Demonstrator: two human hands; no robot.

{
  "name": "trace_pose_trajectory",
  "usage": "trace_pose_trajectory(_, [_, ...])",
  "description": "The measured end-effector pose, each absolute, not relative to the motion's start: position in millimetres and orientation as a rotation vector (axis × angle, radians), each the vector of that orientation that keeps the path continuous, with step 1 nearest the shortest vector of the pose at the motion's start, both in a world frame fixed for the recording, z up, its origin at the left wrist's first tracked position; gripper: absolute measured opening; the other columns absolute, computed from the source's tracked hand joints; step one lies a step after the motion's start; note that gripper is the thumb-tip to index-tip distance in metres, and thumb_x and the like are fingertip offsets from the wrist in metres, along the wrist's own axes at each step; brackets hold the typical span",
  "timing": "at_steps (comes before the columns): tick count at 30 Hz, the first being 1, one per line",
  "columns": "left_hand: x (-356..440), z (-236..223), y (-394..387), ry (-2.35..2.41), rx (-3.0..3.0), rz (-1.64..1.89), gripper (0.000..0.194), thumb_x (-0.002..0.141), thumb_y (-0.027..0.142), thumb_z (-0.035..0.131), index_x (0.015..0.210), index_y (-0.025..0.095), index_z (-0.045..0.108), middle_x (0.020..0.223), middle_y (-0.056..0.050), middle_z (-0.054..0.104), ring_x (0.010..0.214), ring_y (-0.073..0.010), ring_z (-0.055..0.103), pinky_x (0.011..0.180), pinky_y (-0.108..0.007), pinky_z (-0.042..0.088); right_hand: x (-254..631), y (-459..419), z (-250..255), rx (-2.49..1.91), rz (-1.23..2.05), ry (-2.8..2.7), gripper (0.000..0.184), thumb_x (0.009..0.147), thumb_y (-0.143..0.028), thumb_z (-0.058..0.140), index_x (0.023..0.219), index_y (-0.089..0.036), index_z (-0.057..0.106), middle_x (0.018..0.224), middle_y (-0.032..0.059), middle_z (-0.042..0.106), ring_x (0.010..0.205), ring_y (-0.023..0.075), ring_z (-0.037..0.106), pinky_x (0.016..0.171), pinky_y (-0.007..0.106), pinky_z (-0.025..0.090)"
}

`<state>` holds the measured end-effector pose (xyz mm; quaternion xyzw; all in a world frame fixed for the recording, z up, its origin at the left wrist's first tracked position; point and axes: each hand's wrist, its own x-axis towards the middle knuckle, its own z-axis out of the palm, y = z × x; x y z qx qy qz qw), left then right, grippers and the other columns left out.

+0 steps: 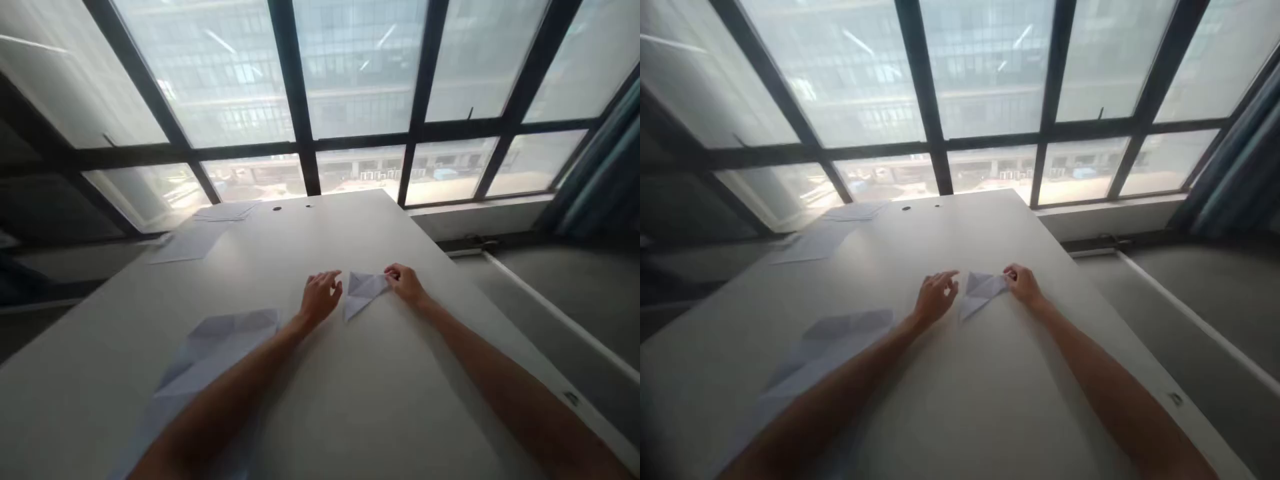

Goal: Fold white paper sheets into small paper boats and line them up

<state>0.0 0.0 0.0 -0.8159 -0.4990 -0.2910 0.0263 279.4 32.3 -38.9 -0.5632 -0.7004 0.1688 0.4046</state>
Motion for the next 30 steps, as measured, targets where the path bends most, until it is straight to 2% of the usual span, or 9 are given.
trace_pose_trajectory(3, [3.2, -2.7, -3.9, -1.367, -2.654, -0.878, 0.026, 0.096, 0.023, 0.049, 0.116, 0.022, 0.066, 0.115, -0.006, 0.069, 0.11, -0.0209, 0.062, 0.101, -0.039, 0.043, 270.5, 25.3, -37.2, -1.42, 0.45, -1.904, 0.014, 0.081, -0.019, 0.062, 0.092, -0.019, 0.072, 0.078, 0.003, 0.072, 0.073, 0.0185, 0.064, 0.071, 0.028, 0.047])
trace_pose_trajectory(5, [6.1, -5.5, -7.6, -1.256, -2.782, -0.786, 0.031, 0.098, 0.029, 0.048, 0.125, 0.024, 0.063, 0.13, -0.006, 0.064, 0.122, -0.0209, 0.057, 0.109, -0.039, 0.039, 265.0, 21.2, -35.7, -1.408, 0.397, -1.974, 0.013, 0.082, -0.019, 0.062, 0.091, -0.018, 0.072, 0.083, 0.0042, 0.072, 0.077, 0.019, 0.064, 0.075, 0.029, 0.048])
trace_pose_trajectory(10, [10.1, -10.2, -16.4, -1.147, -3.018, -0.328, 0.063, 0.099, 0.055, 0.042, 0.154, 0.025, 0.033, 0.16, -0.009, 0.032, 0.149, -0.0287, 0.027, 0.12, -0.048, 0.023, 257.0, 11.5, -26.0, -1.48, 0.091, -2.058, 0.013, 0.087, -0.022, 0.061, 0.091, -0.017, 0.072, 0.098, 0.0095, 0.069, 0.1, 0.0236, 0.06, 0.093, 0.033, 0.045])
trace_pose_trajectory(13, [9.1, -9.8, -17.5, -1.159, -3.037, -0.213, 0.067, 0.1, 0.059, 0.034, 0.158, 0.031, 0.019, 0.164, -0.007, 0.021, 0.151, -0.0292, 0.018, 0.121, -0.051, 0.017, 251.8, 3.8, -18.7, -1.595, -0.017, -2.084, 0.021, 0.093, -0.025, 0.053, 0.098, -0.018, 0.072, 0.105, 0.0114, 0.07, 0.104, 0.0256, 0.059, 0.097, 0.037, 0.042])
trace_pose_trajectory(16, [8.8, -11.0, -16.8, -1.168, -3.018, -0.171, 0.06, 0.101, 0.059, 0.029, 0.157, 0.035, 0.023, 0.165, -0.005, 0.017, 0.152, -0.029, 0.015, 0.121, -0.053, 0.015, 240.0, -5.2, -18.4, -1.568, -0.009, -2.149, 0.037, 0.1, -0.026, 0.038, 0.123, -0.015, 0.065, 0.125, 0.0139, 0.067, 0.119, 0.0246, 0.056, 0.106, 0.037, 0.037])
trace_pose_trajectory(18, [9.4, -12.9, -16.6, -1.212, -2.985, -0.168, 0.057, 0.102, 0.058, 0.025, 0.155, 0.036, 0.027, 0.165, -0.005, 0.017, 0.152, -0.0284, 0.014, 0.121, -0.054, 0.013, 230.4, -10.2, -23.1, -1.516, 0.067, -2.272, 0.049, 0.103, -0.033, 0.03, 0.14, -0.01, 0.052, 0.144, 0.0167, 0.055, 0.136, 0.0251, 0.044, 0.115, 0.041, 0.028])
trace_pose_trajectory(20, [10.2, -14.5, -16.9, -1.275, -2.952, -0.175, 0.056, 0.103, 0.057, 0.022, 0.155, 0.036, 0.028, 0.165, -0.003, 0.018, 0.153, -0.0274, 0.013, 0.121, -0.056, 0.012, 223.6, -13.0, -29.2, -1.499, 0.153, -2.413, 0.06, 0.104, -0.044, 0.026, 0.15, -0.008, 0.04, 0.156, 0.0169, 0.038, 0.147, 0.0269, 0.029, 0.119, 0.049, 0.019])
trace_pose_trajectory(24, [10.7, -13.9, -17.7, -1.317, -2.949, -0.139, 0.056, 0.103, 0.057, 0.02, 0.155, 0.037, 0.027, 0.165, -0.002, 0.017, 0.153, -0.0278, 0.011, 0.12, -0.057, 0.012, 226.0, -10.6, -35.5, -1.615, 0.169, -2.46, 0.072, 0.102, -0.057, 0.016, 0.155, -0.01, 0.029, 0.162, 0.0156, 0.022, 0.152, 0.0274, 0.015, 0.12, 0.058, 0.005])
trace_pose_trajectory(30, [9.9, -11.2, -17.3, -1.311, -2.975, -0.107, 0.056, 0.103, 0.055, 0.021, 0.157, 0.037, 0.022, 0.166, -0.003, 0.014, 0.153, -0.0282, 0.01, 0.12, -0.058, 0.01, 246.6, -1.7, -36.7, -1.867, 0.169, -2.3, 0.077, 0.1, -0.06, 0.015, 0.157, -0.008, 0.023, 0.163, 0.0188, 0.017, 0.152, 0.0294, 0.012, 0.118, 0.063, 0.002])
